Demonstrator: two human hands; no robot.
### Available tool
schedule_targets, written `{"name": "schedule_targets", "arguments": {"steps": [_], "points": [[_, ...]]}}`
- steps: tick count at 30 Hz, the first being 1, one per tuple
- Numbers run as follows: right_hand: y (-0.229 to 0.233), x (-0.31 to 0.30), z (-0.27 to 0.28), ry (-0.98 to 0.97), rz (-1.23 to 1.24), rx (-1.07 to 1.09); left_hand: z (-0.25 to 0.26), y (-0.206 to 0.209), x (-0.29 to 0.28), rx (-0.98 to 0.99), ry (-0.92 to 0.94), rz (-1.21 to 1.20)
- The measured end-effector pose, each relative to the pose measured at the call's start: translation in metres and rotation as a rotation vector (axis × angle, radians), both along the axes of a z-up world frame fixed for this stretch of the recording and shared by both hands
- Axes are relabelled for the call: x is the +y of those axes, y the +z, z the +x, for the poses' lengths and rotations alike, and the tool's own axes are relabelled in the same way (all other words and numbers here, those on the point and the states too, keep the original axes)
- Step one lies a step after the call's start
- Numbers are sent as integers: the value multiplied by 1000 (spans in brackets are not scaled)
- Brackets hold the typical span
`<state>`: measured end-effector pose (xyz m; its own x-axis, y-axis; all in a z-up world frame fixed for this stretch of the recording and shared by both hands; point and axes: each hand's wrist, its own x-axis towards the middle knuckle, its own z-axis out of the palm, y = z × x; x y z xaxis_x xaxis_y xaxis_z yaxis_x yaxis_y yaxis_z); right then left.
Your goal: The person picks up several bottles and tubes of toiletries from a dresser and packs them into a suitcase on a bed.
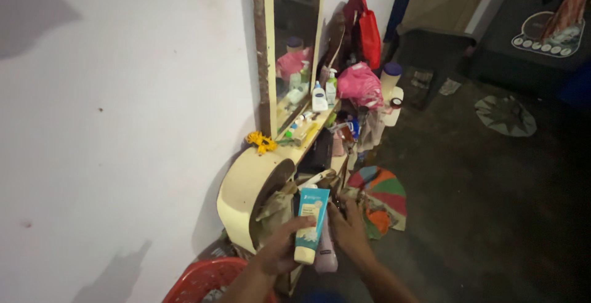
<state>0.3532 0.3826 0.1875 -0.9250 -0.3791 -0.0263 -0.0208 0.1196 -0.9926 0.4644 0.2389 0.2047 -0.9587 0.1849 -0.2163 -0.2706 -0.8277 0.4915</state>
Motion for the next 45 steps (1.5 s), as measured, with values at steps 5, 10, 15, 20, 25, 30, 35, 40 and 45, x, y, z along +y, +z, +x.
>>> {"name": "schedule_targets", "arguments": {"steps": [5,10,15,20,25,30,35,40,45], "points": [[5,-8,2,-79,-66,103,-4,10,-8,11,25,33],[6,-4,-9,-194,-76,298,-19,5,-4,68,-54,47],[36,9,-6,-368,271,309,-38,-3,13,39,-26,50],[32,14,-13,-360,55,154,-42,-2,16,48,-61,41],[58,26,-10,-343,-199,-574,-42,9,14,110,-88,54],[29,40,-36,-56,-604,-825,-44,13,9,74,-40,63],[9,42,-61,46,-814,-857,-57,6,9,71,-5,75],[23,43,-77,12,-738,-897,-75,4,12,120,31,112],[13,50,-115,139,-835,-945,-103,24,26,93,110,102]]}}
